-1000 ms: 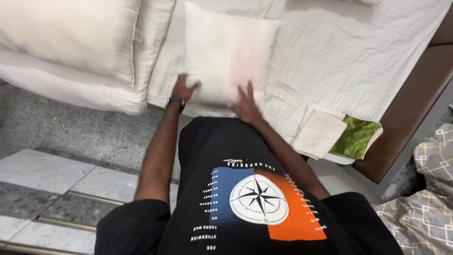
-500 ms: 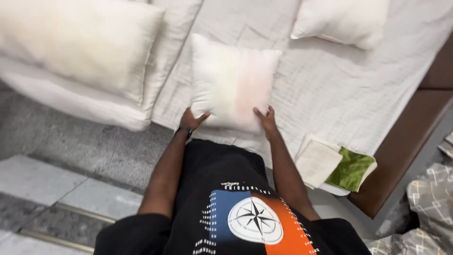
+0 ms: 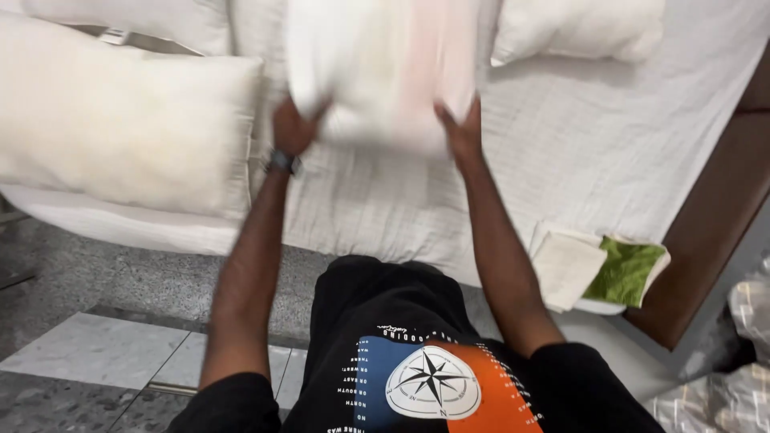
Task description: The person inserts a white pillow into a two-toned pillowcase, then repeats the process with a second pillow and a different colored pillowcase. They smooth the cases and arrange the finished pillows on the bed.
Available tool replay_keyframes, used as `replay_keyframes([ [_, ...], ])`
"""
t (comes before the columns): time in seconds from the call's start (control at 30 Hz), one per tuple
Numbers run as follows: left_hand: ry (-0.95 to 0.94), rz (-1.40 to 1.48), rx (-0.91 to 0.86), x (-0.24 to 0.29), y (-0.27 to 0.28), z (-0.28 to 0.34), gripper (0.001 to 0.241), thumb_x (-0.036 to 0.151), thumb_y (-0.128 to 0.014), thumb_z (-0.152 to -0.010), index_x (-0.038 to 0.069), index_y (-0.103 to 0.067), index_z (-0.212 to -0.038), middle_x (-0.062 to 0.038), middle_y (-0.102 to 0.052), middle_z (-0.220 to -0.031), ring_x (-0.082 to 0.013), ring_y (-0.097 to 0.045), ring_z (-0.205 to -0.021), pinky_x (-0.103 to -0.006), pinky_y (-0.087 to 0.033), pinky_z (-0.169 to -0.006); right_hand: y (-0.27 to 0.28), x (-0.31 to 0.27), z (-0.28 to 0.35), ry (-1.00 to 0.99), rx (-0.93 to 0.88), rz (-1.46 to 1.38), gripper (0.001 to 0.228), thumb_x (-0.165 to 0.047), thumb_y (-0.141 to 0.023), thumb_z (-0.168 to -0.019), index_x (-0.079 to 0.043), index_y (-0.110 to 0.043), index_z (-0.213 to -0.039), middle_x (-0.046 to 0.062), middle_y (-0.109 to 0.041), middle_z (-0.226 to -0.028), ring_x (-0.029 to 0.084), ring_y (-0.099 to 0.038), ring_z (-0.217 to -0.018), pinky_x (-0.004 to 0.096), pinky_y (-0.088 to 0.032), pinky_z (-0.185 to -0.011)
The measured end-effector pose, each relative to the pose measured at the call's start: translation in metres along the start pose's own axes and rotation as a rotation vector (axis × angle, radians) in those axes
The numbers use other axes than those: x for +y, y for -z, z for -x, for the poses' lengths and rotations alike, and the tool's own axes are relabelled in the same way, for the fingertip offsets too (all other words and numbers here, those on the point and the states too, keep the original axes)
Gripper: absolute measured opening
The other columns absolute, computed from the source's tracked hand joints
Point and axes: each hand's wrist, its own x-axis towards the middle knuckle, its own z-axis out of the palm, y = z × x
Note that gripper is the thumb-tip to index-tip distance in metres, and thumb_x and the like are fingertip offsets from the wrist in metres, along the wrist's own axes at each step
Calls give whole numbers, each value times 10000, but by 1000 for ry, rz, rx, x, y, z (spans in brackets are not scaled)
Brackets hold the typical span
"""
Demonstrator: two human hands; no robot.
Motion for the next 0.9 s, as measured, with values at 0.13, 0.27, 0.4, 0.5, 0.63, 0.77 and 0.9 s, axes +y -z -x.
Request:
replay_keyframes([
  [0.13, -115, -76, 193, 8, 31, -97, 620, 423, -755, -1054, 16, -530, -1464, -187, -642, -1419, -349, -605, -1334, -475, -483, -1136, -10, -49, -68, 130, -140, -39, 928, -369, -818, -1018, -61, -184, -1622, 171, -369, -1639, 248, -435, -1482, 395, -437, -1208],
  [0.27, -281, -384, 221, -82, -28, -116, 643, 430, -719, -1088, 3, -478, -1505, -213, -590, -1475, -385, -540, -1382, -523, -436, -1142, 5, -7, -93, 201, -45, 364, 629, -397, -782, -986, -103, -479, -1452, 118, -588, -1407, 265, -624, -1237, 396, -550, -1011],
  [0.4, -238, -770, -346, -150, -138, -3, 573, 412, -570, -1021, 138, -501, -1519, -136, -499, -1546, -365, -454, -1434, -638, -432, -1077, 58, 203, -20, 208, -59, 882, 616, -416, -718, -1025, -81, -506, -1496, 196, -542, -1478, 380, -524, -1364, 488, -464, -1117],
  [0.5, -50, -923, -978, -167, -199, 132, 637, 440, -480, -994, 290, -323, -1593, -159, 18, -1765, -471, -8, -1597, -779, -357, -1013, 84, 190, 144, 47, -260, 1122, 730, -388, -752, -878, -148, -479, -1511, 143, -364, -1644, 337, -408, -1463, 538, -443, -1068],
  [0.63, -699, -1507, -290, -123, -181, 237, 1040, 398, -779, -851, 342, -113, -1647, -287, 57, -1708, -540, 68, -1581, -863, -38, -1138, 151, 286, 304, 80, -134, 793, 740, -349, -720, -843, -116, -480, -1502, 208, -383, -1629, 376, -414, -1450, 504, -453, -1089],
  [0.77, -12, -1218, -1310, -83, -166, 226, 1360, 919, -629, -701, 305, 125, -1651, -285, 264, -1661, -480, 253, -1537, -855, 41, -1064, 207, 234, 396, -751, 26, 536, 635, -368, -682, -946, -124, -489, -1500, 140, -602, -1431, 328, -623, -1232, 482, -519, -1009],
  [0.9, 82, -1262, -1445, -96, -176, 207, 1348, 909, -638, -707, 355, 162, -1641, -288, 308, -1638, -459, 261, -1550, -835, -18, -1101, 285, 236, 423, -947, 407, 542, 412, -357, -671, -997, -106, -657, -1323, 115, -687, -1276, 297, -648, -1131, 475, -528, -956],
])
